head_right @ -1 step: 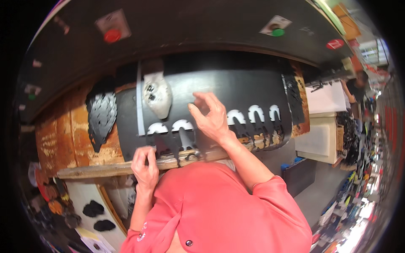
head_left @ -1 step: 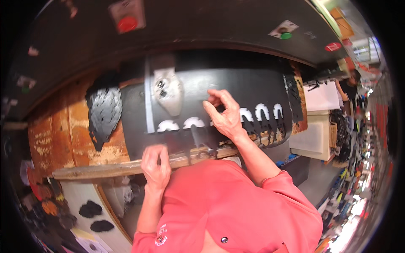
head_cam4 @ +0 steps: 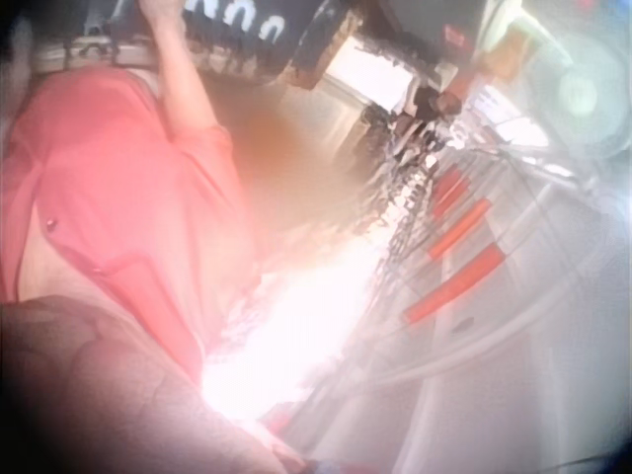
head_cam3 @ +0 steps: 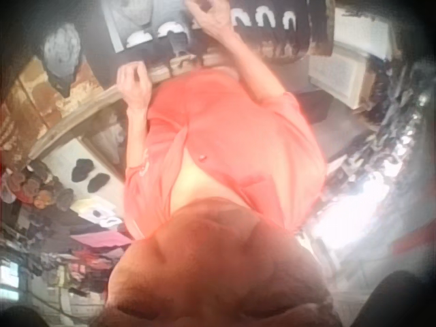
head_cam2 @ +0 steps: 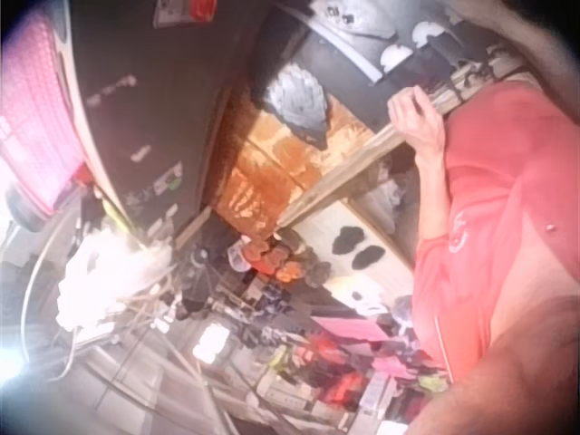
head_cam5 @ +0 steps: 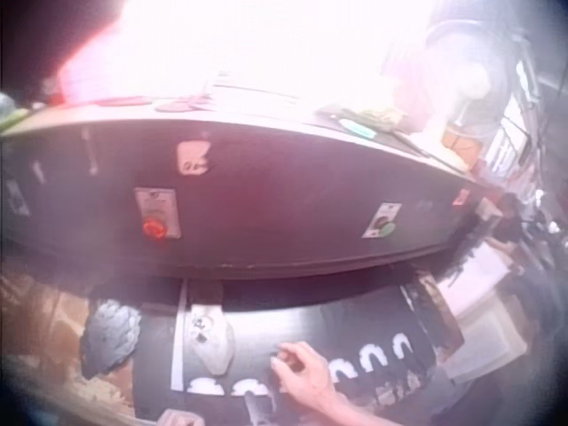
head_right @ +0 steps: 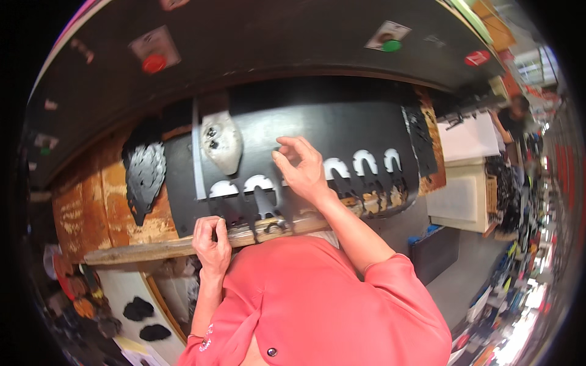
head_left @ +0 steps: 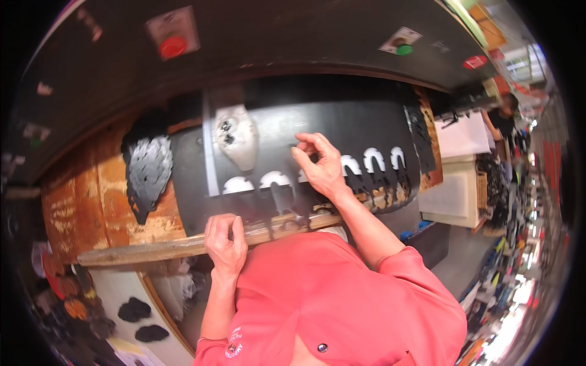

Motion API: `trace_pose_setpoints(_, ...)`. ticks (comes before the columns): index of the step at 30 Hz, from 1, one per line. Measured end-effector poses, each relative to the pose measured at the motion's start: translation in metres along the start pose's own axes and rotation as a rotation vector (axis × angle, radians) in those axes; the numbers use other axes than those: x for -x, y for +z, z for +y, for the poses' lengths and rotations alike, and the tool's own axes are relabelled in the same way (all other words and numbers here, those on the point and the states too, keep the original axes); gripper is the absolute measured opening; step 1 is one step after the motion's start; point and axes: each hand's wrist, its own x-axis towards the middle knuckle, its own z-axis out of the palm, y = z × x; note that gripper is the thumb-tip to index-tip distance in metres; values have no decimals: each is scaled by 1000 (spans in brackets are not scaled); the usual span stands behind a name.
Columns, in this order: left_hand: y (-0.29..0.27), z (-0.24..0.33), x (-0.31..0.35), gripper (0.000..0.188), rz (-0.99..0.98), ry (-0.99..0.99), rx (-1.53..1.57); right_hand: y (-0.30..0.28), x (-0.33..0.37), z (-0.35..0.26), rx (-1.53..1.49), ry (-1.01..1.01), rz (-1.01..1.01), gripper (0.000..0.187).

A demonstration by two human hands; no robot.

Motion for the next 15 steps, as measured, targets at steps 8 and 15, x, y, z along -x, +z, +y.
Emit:
trace_pose_setpoints(8, 19, -16, 16, 23, 47, 93, -306, -53, -2, 19, -433, -160, 374, 13)
trace_pose_setpoints(15, 24, -11, 14, 23, 97, 57, -323, -158, -50, 0, -210, -417, 682, 24)
